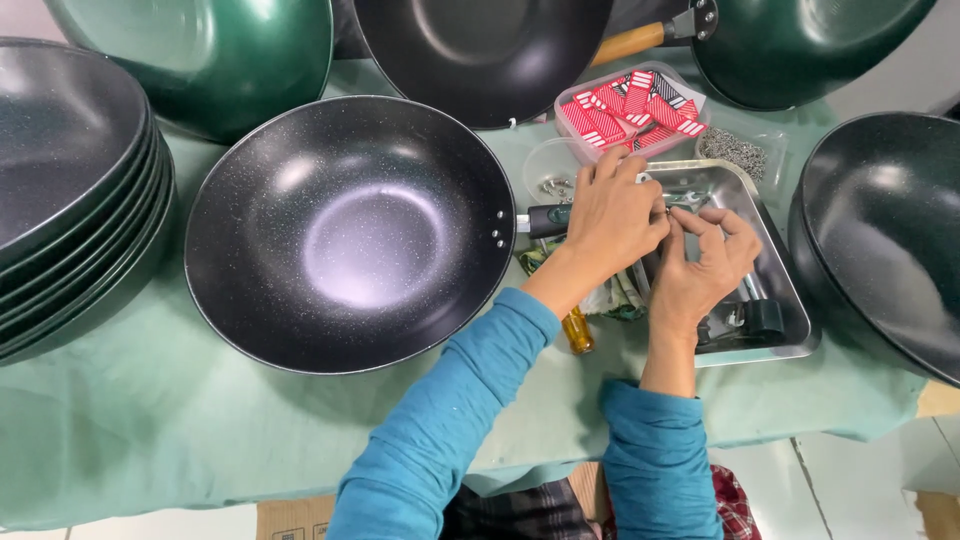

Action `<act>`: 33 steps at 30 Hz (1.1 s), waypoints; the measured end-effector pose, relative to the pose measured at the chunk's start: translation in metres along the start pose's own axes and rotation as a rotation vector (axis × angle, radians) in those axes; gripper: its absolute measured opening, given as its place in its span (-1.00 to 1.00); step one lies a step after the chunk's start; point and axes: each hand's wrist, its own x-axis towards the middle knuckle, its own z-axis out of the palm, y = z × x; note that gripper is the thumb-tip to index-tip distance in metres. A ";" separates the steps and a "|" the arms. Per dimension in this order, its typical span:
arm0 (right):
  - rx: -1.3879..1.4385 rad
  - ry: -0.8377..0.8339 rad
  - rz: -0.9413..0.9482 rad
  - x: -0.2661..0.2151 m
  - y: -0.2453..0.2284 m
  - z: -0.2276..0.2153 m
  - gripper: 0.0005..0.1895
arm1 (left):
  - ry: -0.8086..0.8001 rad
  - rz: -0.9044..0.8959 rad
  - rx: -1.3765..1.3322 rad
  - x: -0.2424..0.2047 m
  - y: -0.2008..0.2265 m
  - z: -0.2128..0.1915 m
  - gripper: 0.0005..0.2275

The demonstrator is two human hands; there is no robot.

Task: Attaching a handle to a wok using a screwdriver and applying a decorative red label to the handle.

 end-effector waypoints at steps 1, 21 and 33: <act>0.000 0.000 0.001 0.001 -0.001 -0.001 -0.82 | 0.000 0.000 0.000 0.001 0.000 0.000 -0.91; -0.195 -0.011 -0.200 0.009 -0.011 -0.006 -0.84 | -0.167 -0.091 -0.110 0.001 -0.005 -0.018 -0.79; -0.189 -0.078 -0.158 0.004 -0.008 -0.002 -0.92 | -0.058 -0.086 -0.159 -0.014 0.008 -0.033 -0.80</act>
